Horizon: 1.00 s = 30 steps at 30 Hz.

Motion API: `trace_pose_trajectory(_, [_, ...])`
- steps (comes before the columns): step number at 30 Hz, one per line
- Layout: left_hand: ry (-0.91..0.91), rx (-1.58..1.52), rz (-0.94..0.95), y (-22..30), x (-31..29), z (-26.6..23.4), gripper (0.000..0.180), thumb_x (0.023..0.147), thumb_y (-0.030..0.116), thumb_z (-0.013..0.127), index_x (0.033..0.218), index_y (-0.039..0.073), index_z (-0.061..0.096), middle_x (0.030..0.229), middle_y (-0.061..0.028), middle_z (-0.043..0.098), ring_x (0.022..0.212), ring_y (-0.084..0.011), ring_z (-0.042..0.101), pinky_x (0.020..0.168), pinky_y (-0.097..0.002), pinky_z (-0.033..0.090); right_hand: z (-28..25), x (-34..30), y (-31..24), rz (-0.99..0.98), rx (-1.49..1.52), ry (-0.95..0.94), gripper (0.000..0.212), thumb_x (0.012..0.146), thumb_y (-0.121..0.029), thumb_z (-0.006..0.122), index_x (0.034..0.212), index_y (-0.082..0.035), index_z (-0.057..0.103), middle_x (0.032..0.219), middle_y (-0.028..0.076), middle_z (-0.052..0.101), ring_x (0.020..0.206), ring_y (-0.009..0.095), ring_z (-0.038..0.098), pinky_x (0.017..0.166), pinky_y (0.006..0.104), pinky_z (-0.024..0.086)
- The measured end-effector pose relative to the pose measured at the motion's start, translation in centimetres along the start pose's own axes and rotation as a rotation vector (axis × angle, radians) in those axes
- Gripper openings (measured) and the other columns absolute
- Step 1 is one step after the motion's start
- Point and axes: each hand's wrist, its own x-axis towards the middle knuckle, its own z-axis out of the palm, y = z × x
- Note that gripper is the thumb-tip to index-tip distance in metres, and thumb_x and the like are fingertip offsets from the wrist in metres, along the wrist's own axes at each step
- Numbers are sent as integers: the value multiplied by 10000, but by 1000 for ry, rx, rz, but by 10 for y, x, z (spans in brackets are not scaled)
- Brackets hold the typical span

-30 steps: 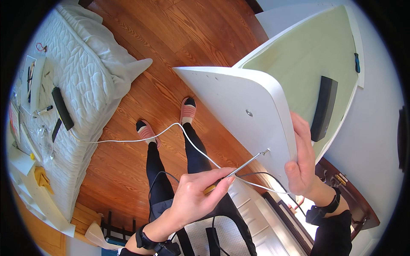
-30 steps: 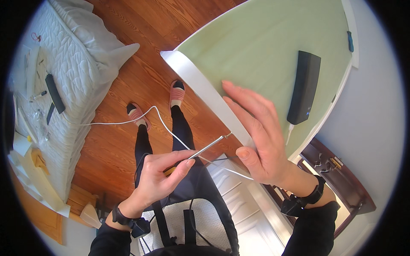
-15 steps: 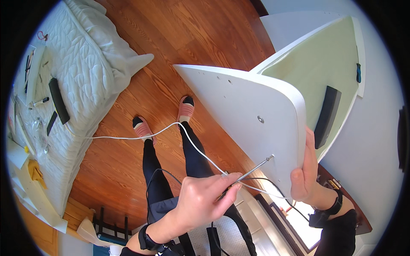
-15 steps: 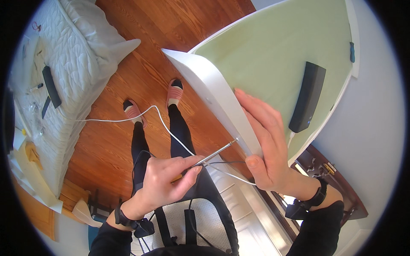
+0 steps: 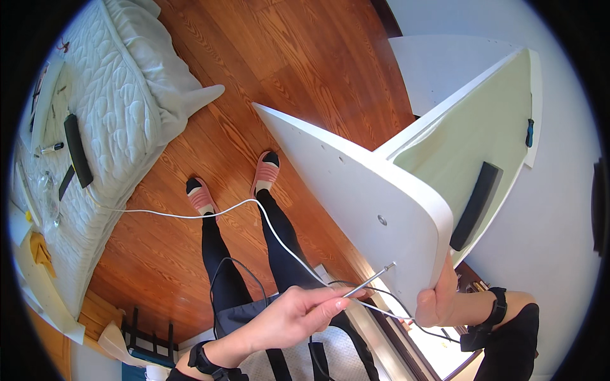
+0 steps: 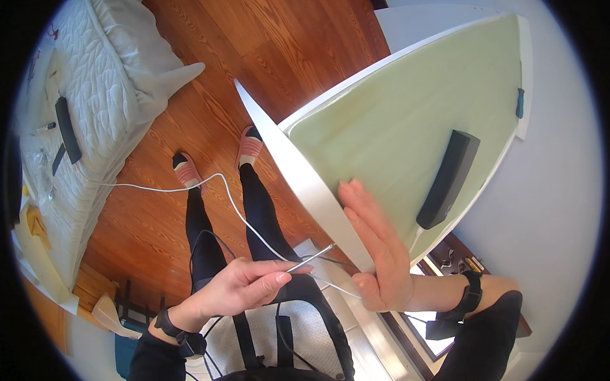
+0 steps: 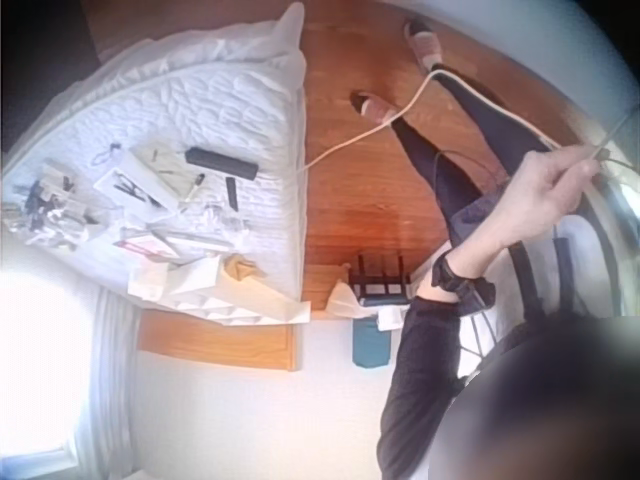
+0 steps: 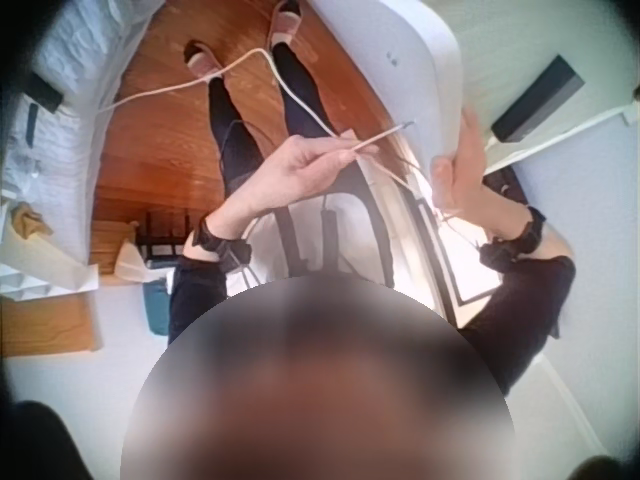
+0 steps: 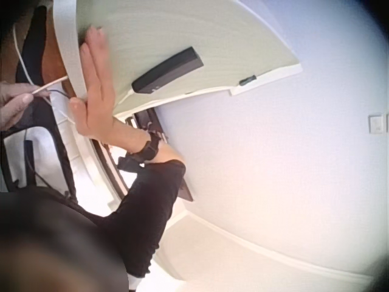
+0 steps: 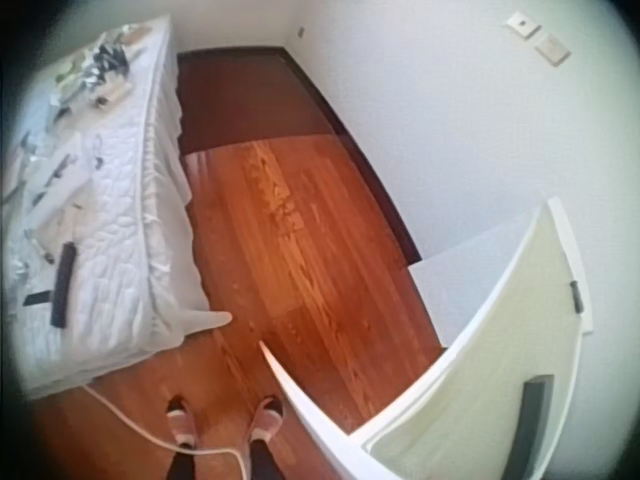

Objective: The person assembles a white furniture panel by inserting screws and tightening them with a manual screwdriver and a cordless electric screwdriver. They repeatedly pick screws from a nearby bed, align them with pre-drilled holes, and drive them into the panel.

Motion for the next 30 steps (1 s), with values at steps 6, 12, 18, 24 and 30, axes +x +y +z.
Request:
trace_pose_trajectory(6, [205,787,406,1,0,8,388,954,141,571,1314,-1,538,597,-91,578,436,-220,539,448,-314,453,-2,7,0,-94,-24,3,637,990,-384,402,1385,114,362,1422,313,382,1336,467,372,1112,505,274])
trace_pose_trajectory(12, [232,955,361,12,-6,13,360,968,159,554,1278,-24,551,583,-85,592,418,-186,543,400,-286,408,-9,-20,-27,-311,-295,154,472,885,-123,512,1285,115,440,1395,315,413,1218,403,514,1041,422,393])
trace_pose_trajectory(18, [613,-135,-16,14,-4,26,438,1042,375,361,909,10,565,574,-93,604,382,-96,456,366,-201,317,95,-42,-59,538,678,551,286,1034,-147,382,1236,28,484,1334,164,495,1056,203,561,952,327,449])
trace_pose_trajectory(24, [548,-142,-39,8,-10,34,498,1023,466,368,829,40,536,570,-26,492,414,-88,432,379,-218,281,145,-7,-53,562,1139,635,359,1062,-309,321,954,-27,516,1251,133,595,1044,175,590,917,302,472])
trace_pose_trajectory(30, [-210,-659,-448,8,-29,-19,473,1033,436,360,864,22,512,568,44,338,384,-42,301,355,-178,205,154,0,-50,439,1269,695,419,1058,-364,302,795,-52,399,1034,244,648,1072,275,623,936,375,489])
